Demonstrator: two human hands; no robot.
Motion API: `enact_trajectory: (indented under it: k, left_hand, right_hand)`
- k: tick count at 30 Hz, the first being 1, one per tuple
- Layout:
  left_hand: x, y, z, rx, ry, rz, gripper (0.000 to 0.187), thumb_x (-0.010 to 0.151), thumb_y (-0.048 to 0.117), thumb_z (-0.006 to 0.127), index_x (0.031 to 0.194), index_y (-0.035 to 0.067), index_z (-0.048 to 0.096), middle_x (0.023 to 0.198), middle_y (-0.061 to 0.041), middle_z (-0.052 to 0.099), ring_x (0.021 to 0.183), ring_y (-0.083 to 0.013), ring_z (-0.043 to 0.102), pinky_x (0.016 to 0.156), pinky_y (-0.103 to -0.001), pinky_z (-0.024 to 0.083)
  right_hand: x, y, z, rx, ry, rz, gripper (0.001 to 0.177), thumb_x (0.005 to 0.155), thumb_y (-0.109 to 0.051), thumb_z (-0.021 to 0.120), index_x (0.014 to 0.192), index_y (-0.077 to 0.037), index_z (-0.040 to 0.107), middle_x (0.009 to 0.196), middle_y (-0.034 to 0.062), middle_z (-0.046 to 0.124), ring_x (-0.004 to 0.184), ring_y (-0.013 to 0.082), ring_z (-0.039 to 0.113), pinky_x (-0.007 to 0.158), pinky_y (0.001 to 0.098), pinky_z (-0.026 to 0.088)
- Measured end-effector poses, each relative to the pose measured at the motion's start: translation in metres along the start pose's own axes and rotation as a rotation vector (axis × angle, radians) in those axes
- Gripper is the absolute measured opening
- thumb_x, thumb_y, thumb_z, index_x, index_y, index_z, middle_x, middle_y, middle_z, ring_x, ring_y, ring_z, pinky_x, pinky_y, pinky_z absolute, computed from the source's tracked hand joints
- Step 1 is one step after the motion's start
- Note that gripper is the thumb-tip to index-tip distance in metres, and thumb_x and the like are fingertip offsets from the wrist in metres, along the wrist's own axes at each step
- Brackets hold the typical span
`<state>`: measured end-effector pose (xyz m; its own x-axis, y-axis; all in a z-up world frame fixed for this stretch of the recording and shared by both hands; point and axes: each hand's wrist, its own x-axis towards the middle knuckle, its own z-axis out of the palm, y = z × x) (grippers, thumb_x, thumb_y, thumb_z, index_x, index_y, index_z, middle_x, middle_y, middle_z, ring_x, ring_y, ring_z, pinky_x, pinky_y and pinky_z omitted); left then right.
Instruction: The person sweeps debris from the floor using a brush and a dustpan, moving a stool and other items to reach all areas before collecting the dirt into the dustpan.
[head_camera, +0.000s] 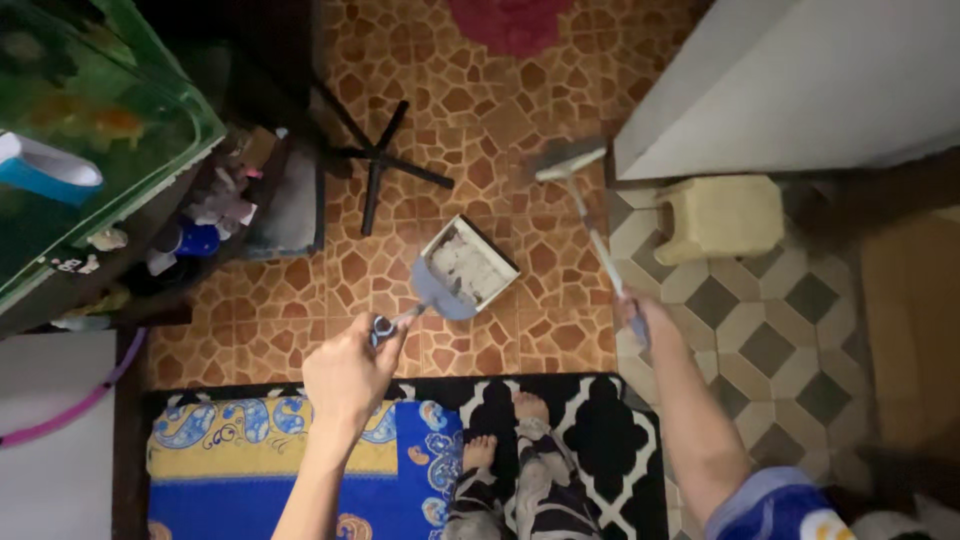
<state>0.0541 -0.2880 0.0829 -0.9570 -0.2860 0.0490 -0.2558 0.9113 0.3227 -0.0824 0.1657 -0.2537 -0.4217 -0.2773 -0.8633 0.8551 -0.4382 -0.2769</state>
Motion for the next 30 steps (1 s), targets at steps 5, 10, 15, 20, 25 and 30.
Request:
enact_trajectory:
  k: [5, 10, 15, 20, 25, 30]
  left_hand:
    - [-0.017, -0.008, -0.004, 0.012, -0.008, 0.031, 0.039, 0.091, 0.051, 0.072, 0.084, 0.013, 0.07, 0.061, -0.011, 0.069, 0.059, -0.0345, 0.07, 0.053, -0.045, 0.052]
    - [-0.037, -0.021, -0.025, -0.025, 0.049, 0.031, 0.04, 0.09, 0.053, 0.072, 0.083, 0.013, 0.072, 0.062, -0.012, 0.07, 0.06, -0.035, 0.07, 0.053, -0.045, 0.053]
    - [-0.056, -0.041, -0.036, 0.034, -0.019, 0.01, 0.045, 0.09, 0.056, 0.07, 0.082, 0.012, 0.072, 0.062, -0.011, 0.069, 0.058, -0.0322, 0.071, 0.054, -0.044, 0.054]
    - [-0.063, -0.048, -0.04, 0.099, 0.021, 0.053, 0.046, 0.091, 0.058, 0.071, 0.082, 0.012, 0.072, 0.061, -0.011, 0.068, 0.06, -0.0329, 0.07, 0.054, -0.044, 0.054]
    - [-0.067, -0.054, -0.041, 0.1, 0.004, 0.104, 0.048, 0.094, 0.057, 0.071, 0.082, 0.011, 0.071, 0.063, -0.011, 0.068, 0.061, -0.0327, 0.07, 0.056, -0.043, 0.053]
    - [-0.074, -0.071, -0.048, 0.08, 0.048, 0.115, 0.044, 0.094, 0.054, 0.072, 0.081, 0.012, 0.071, 0.064, -0.011, 0.069, 0.061, -0.0332, 0.07, 0.056, -0.044, 0.052]
  right_hand:
    - [-0.088, 0.1, -0.043, 0.172, 0.077, 0.084, 0.022, 0.102, -0.028, 0.054, 0.096, -0.008, 0.06, 0.061, -0.0056, 0.046, 0.042, 0.0018, 0.043, 0.035, 0.0144, 0.034]
    - [-0.151, 0.159, -0.041, 0.044, 0.192, -0.064, 0.02, 0.102, -0.023, 0.061, 0.096, -0.005, 0.057, 0.064, -0.0026, 0.049, 0.043, 0.0029, 0.04, 0.035, 0.0188, 0.028]
    - [-0.128, 0.205, 0.032, -0.18, 0.224, -0.196, 0.013, 0.096, -0.022, 0.066, 0.092, -0.01, 0.069, 0.052, -0.004, 0.044, 0.038, 0.0082, 0.037, 0.035, 0.0261, 0.026]
    - [-0.009, 0.175, 0.093, -0.328, 0.057, -0.027, 0.034, 0.1, -0.036, 0.055, 0.073, -0.016, 0.051, 0.048, -0.0039, 0.043, 0.033, 0.0115, 0.033, 0.032, 0.0293, 0.02]
    - [-0.029, 0.182, 0.028, -0.326, -0.056, -0.079, 0.033, 0.1, -0.041, 0.061, 0.081, -0.015, 0.055, 0.052, -0.0046, 0.044, 0.037, 0.0119, 0.04, 0.032, 0.0295, 0.027]
    - [-0.164, 0.217, -0.085, -0.358, 0.339, -0.069, 0.031, 0.098, -0.035, 0.065, 0.083, -0.009, 0.057, 0.06, -0.0009, 0.046, 0.044, 0.0124, 0.039, 0.038, 0.0296, 0.03]
